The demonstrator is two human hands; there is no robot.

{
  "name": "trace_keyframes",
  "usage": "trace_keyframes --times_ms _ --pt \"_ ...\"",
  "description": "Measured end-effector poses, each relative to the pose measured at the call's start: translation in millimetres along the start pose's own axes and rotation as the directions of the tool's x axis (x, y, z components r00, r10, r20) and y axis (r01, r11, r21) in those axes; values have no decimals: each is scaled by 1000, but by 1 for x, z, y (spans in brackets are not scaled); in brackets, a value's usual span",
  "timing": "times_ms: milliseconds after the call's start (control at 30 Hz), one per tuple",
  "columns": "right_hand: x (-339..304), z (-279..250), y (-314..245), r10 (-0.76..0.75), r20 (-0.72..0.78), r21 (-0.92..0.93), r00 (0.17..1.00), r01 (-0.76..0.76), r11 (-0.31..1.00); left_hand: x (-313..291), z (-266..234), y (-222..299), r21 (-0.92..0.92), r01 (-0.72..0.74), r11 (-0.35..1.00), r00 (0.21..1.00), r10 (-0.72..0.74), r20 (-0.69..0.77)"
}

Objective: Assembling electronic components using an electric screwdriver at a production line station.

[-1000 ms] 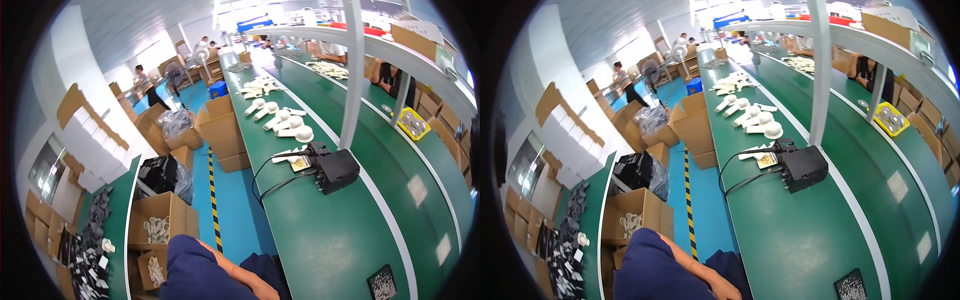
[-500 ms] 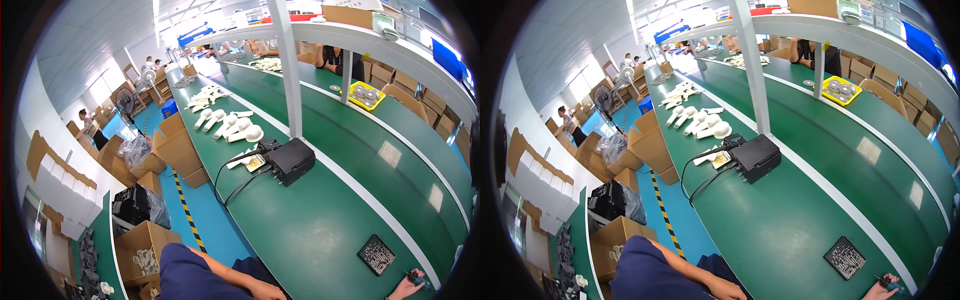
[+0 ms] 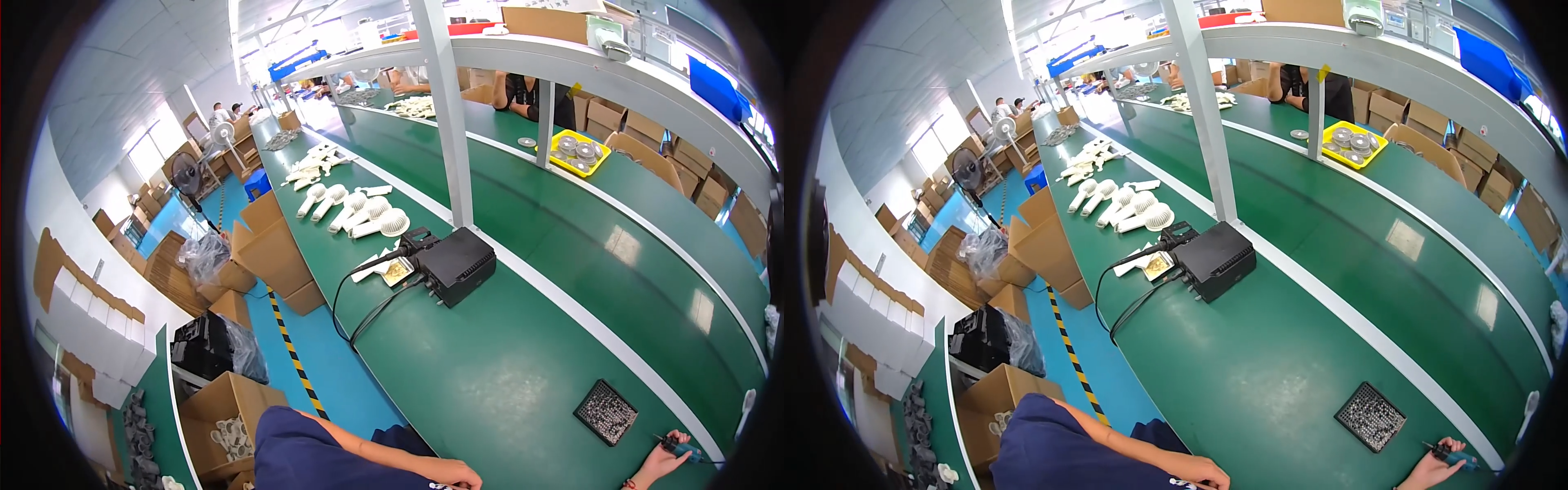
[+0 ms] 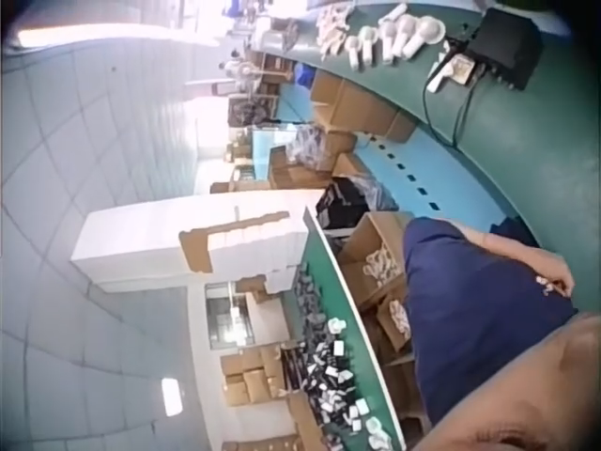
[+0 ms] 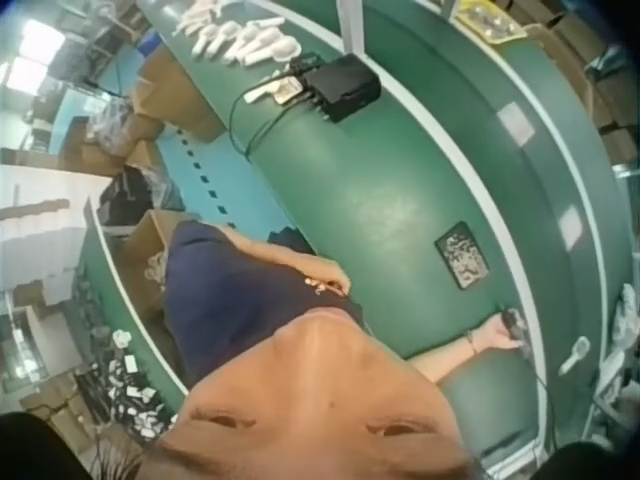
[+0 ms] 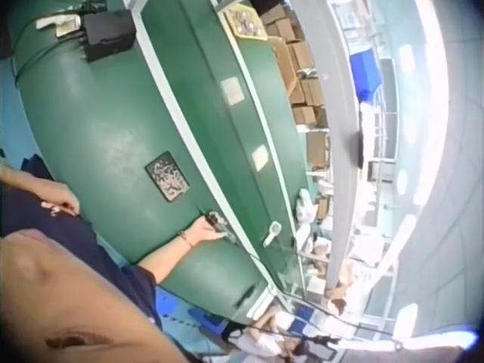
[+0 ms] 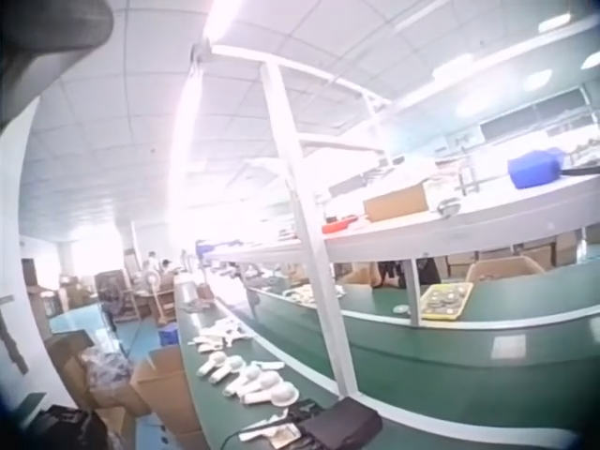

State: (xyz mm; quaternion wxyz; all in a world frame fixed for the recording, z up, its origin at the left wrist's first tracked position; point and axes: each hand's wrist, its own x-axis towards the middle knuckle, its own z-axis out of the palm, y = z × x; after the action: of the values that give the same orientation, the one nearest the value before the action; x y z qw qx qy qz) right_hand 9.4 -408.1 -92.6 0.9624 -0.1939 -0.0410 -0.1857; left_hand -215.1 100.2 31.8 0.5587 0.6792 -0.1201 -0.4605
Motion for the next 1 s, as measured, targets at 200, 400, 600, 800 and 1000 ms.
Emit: trace_keyframes --times_ms 200,400,600,800,1000 --pt "7 -14 -3 0 58 5 998 0 1000 24 -45 17 0 -411 912 909 410 -74" --pt "-26 72 21 112 79 114 991 -121 986 117 -127 63 270 -684 677 346 628 -697" --pt "-31 84 23 19 -19 33 1000 -18 999 190 -175 63 220 -680 699 294 535 -792" --pt "-28 78 20 26 -50 20 998 -25 999 198 -182 44 -8 -762 648 421 486 -766" --pt "-28 79 21 66 -26 63 997 -64 996 194 -182 50 22 -673 740 499 475 -725"
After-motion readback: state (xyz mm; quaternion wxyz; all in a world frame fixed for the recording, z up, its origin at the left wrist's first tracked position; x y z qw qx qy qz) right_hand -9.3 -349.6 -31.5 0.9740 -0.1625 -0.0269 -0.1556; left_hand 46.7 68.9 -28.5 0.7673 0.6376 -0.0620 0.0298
